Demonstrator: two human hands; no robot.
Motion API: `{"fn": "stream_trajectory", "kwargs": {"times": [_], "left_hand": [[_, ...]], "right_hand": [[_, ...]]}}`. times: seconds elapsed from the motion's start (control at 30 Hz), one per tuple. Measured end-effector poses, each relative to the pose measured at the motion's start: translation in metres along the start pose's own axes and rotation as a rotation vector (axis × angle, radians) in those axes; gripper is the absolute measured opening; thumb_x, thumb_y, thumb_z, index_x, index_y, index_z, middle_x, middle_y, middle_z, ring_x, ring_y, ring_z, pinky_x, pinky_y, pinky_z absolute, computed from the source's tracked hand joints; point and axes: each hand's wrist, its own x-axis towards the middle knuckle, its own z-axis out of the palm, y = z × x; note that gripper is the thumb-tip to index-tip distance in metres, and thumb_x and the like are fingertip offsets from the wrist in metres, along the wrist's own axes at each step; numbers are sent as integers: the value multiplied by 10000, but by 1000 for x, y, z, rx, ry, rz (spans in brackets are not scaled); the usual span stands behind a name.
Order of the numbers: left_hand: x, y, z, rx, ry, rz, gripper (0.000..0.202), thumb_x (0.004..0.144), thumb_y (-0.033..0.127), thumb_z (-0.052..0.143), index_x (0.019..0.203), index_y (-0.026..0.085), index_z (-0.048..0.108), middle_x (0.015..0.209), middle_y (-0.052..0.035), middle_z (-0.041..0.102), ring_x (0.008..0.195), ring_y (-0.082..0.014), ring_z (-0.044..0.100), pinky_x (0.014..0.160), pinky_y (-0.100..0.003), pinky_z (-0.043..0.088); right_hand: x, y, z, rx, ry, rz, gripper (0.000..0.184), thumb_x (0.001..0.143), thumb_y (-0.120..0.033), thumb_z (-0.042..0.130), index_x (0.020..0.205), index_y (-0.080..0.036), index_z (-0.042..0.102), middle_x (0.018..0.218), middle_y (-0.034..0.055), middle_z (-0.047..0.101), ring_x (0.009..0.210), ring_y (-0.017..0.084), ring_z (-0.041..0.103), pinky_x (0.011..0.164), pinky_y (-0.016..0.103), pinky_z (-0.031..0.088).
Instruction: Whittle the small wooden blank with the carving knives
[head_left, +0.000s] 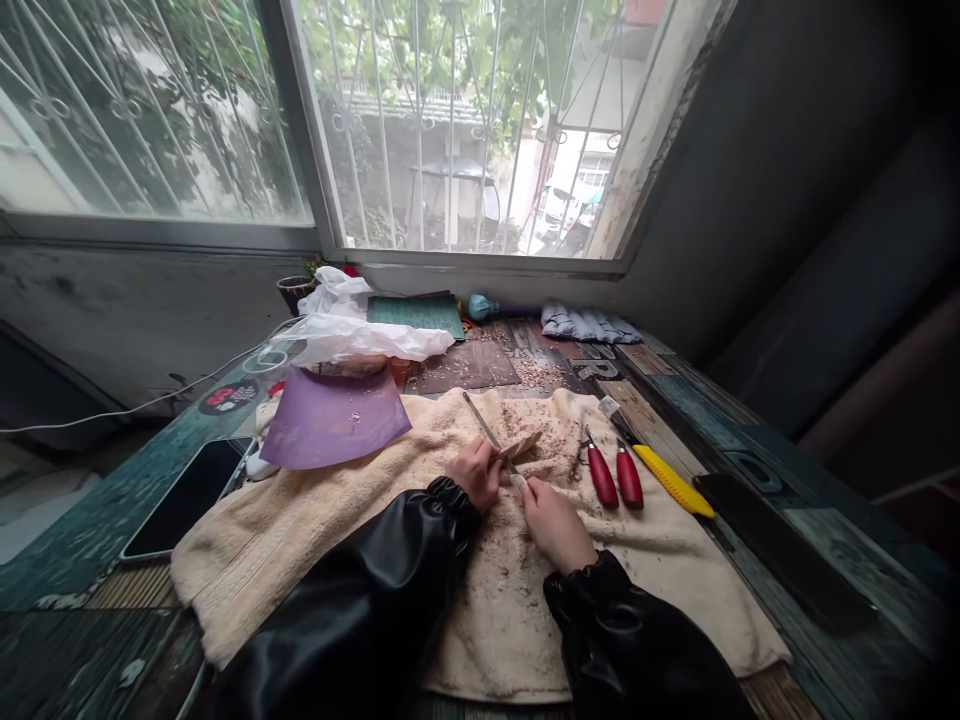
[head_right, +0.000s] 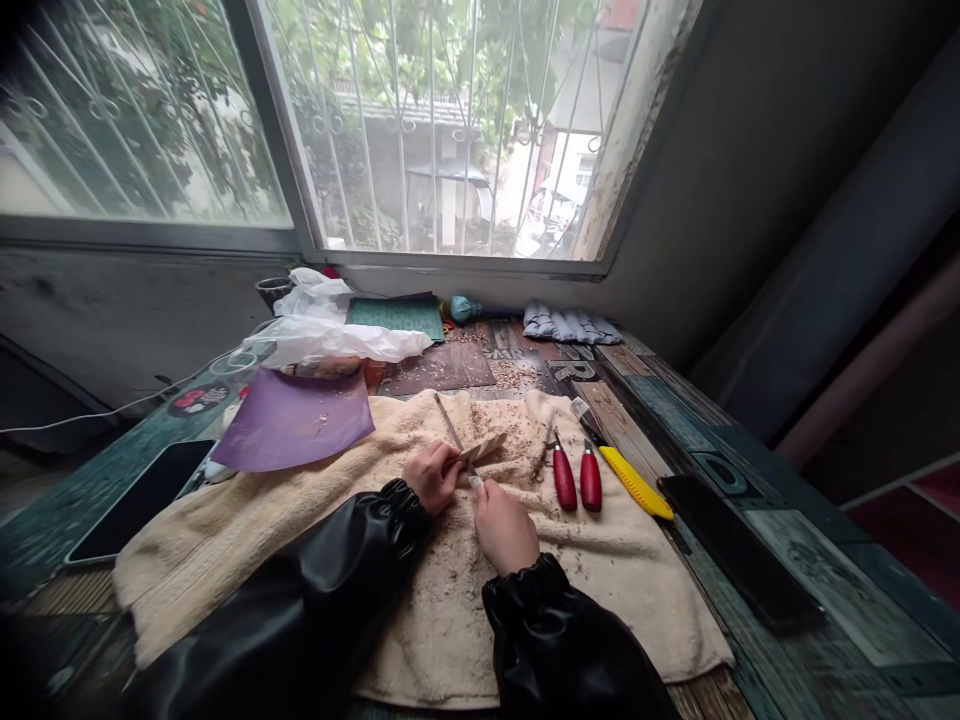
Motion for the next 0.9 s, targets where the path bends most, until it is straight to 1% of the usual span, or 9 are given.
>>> {"fn": "stream_trajectory", "kwargs": {"times": [0.2, 0.3, 0.37, 0.47, 0.57, 0.63, 0.77, 0.83, 0.9], "left_hand": [[-1, 0, 0, -3, -18, 39, 100, 748, 251, 479, 813, 205, 538, 813, -13, 587, 718, -147, 551, 590, -238, 428], [-1, -3, 2, -23, -28, 68, 96, 748, 256, 481, 803, 200, 536, 793, -16, 582, 698, -141, 546, 586, -233, 426], [0, -6, 2, -64, -57, 111, 69, 739, 238, 493, 771, 193, 534, 762, -15, 581, 683, -130, 543, 593, -223, 424], [0, -8, 2, -104, -91, 166, 35, 723, 208, 506, 746, 192, 527, 744, -9, 580, 671, -119, 539, 596, -212, 420], [0, -5, 2, -58, -45, 96, 37, 724, 214, 496, 745, 189, 515, 746, -14, 577, 676, -132, 538, 588, -226, 417], [0, -4, 1, -17, -8, 36, 43, 727, 222, 490, 745, 187, 506, 754, -20, 576, 693, -145, 540, 592, -239, 417], [5, -9, 1, 31, 31, -36, 57, 727, 238, 494, 735, 184, 507, 759, -29, 576, 697, -158, 540, 595, -255, 414], [7, -13, 1, 6, 21, -10, 54, 722, 236, 504, 732, 183, 509, 757, -27, 578, 688, -153, 540, 597, -252, 415], [8, -17, 0, -43, 5, 29, 44, 716, 224, 512, 726, 182, 510, 748, -22, 577, 666, -139, 537, 593, -241, 416]], "right_hand": [[-14, 15, 1, 48, 32, -28, 295, 849, -304, 269, 742, -195, 521, 744, 53, 610, 680, 137, 516, 576, 215, 273], [-14, 19, 1, 43, 41, -34, 307, 853, -306, 264, 749, -190, 528, 739, 55, 611, 670, 135, 511, 573, 215, 272], [-10, 17, 2, 35, 51, -36, 320, 856, -307, 263, 736, -185, 533, 737, 57, 611, 670, 133, 510, 575, 215, 272], [0, 7, 2, 20, 58, -13, 330, 856, -302, 266, 736, -177, 547, 740, 65, 612, 670, 137, 512, 572, 221, 269], [6, -3, 2, 19, 57, 1, 329, 856, -301, 262, 761, -181, 554, 741, 70, 612, 670, 143, 515, 567, 227, 265], [2, -4, 2, 32, 57, -3, 328, 857, -302, 255, 765, -185, 548, 732, 67, 607, 666, 144, 513, 565, 226, 265], [-21, 15, 5, 71, 13, -11, 332, 857, -313, 246, 711, -190, 518, 681, 52, 591, 640, 140, 501, 557, 222, 267], [-31, 27, 5, 76, 5, -13, 324, 855, -322, 247, 703, -194, 504, 664, 45, 585, 627, 138, 494, 553, 221, 266], [-32, 33, 4, 69, 8, -5, 317, 853, -323, 253, 694, -195, 496, 663, 45, 585, 627, 138, 491, 554, 221, 264]]}}
